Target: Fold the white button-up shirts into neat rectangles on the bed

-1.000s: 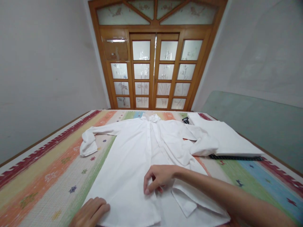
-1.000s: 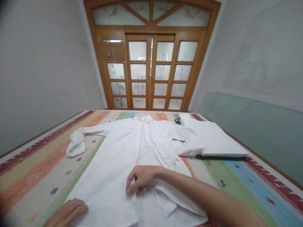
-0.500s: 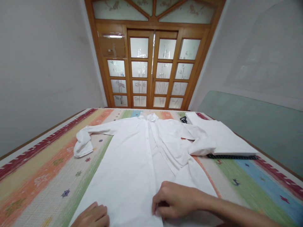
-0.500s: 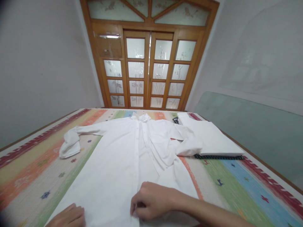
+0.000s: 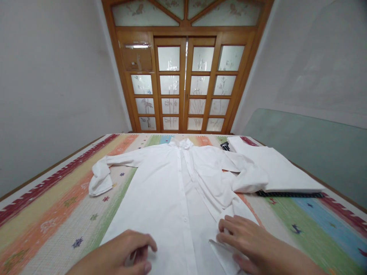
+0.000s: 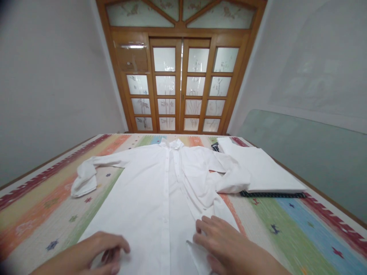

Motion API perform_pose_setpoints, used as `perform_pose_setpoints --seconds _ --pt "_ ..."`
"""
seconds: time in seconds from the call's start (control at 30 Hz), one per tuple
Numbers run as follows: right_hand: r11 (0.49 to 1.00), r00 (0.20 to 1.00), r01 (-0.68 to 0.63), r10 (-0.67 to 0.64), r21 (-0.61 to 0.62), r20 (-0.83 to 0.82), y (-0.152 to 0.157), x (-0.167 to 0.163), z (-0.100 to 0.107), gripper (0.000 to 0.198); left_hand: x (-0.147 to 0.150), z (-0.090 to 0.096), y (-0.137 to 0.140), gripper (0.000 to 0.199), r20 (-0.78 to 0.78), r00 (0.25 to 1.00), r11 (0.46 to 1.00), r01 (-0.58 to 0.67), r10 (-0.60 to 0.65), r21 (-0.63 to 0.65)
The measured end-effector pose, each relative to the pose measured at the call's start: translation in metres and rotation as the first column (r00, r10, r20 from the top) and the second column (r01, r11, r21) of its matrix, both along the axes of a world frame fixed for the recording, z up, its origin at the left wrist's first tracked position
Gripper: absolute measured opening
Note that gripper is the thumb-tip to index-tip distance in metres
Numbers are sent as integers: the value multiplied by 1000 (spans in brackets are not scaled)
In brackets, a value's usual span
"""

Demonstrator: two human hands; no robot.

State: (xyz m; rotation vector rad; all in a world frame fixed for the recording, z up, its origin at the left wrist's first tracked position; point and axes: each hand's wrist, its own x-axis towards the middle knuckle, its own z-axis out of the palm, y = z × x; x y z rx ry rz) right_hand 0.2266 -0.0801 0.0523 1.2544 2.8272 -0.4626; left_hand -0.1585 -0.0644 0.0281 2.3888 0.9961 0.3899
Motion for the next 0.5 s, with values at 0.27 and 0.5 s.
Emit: perform_pose_setpoints --seconds 0.27,0.5 --pt "884 999 15 9 467 -49 -2 -5 -43 22 116 8 113 59 114 957 648 -89 266 -756" --pt "742 879 299 31 600 -476 -17 9 -29 14 182 -6 145 77 290 689 428 -31 664 -903"
